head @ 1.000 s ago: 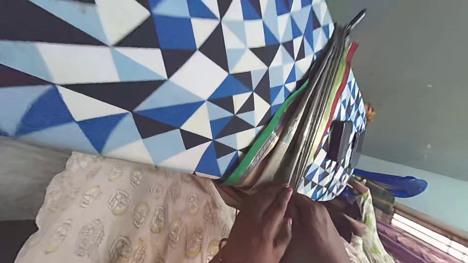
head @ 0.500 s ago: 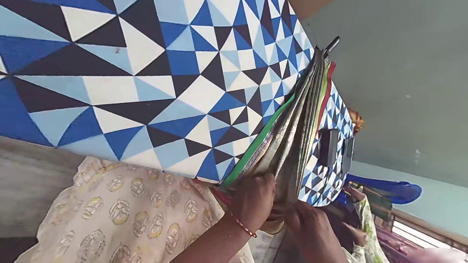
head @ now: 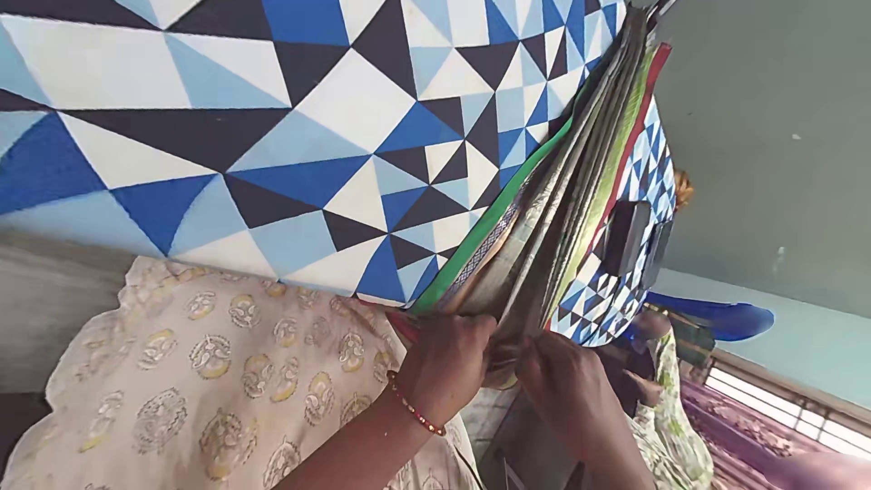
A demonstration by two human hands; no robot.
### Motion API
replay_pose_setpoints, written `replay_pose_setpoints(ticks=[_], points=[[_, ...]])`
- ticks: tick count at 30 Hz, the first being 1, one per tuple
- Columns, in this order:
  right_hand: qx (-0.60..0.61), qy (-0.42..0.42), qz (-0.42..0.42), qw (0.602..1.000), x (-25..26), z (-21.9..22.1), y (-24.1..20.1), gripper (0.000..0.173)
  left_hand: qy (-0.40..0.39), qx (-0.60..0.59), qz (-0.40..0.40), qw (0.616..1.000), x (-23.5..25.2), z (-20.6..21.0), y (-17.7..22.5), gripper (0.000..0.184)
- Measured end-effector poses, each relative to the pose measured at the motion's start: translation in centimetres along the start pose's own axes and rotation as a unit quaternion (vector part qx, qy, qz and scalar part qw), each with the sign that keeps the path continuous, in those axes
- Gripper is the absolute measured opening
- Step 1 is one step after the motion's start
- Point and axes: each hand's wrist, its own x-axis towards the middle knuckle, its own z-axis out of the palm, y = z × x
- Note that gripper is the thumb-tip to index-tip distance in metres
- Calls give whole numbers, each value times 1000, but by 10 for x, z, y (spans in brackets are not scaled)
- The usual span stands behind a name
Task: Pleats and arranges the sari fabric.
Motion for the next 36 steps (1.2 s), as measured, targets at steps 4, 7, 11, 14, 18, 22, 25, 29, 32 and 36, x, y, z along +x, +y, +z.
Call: replay_pose_setpoints(ticks=[4, 7, 11, 14, 18, 22, 25, 29, 32, 36], points=[[-1, -22, 19, 1000, 1, -1, -3, 29, 88, 13, 19, 996, -7, 16, -8, 8], [-9, -40, 34, 999, 1, -3, -3, 27, 122, -4, 36, 992, -8, 23, -14, 11], [-9, -42, 32, 999, 3, -2, -4, 27, 180, 4, 54, 982, -9, 35, -19, 12], [-18, -38, 20, 999, 5, 2, -6, 28, 207, 25, 66, 976, -9, 40, -20, 14], [-30, -38, 3, 999, 9, 6, -10, 27, 171, 0, 87, 981, -8, 36, -24, 29], [-33, -39, -10, 999, 13, 7, -13, 27, 116, -33, 95, 988, -7, 28, -28, 34], [-33, -48, -14, 998, 14, 7, -14, 28, 91, -50, 108, 989, -7, 25, -32, 40], [-29, -67, -10, 997, 17, 7, -16, 28, 84, -60, 128, 986, -7, 25, -39, 41], [-28, -76, -10, 997, 18, 8, -16, 28, 104, -84, 156, 979, -9, 29, -46, 37], [-26, -84, 2, 996, 17, 10, -16, 29, 141, -93, 183, 969, -14, 39, -51, 32]])
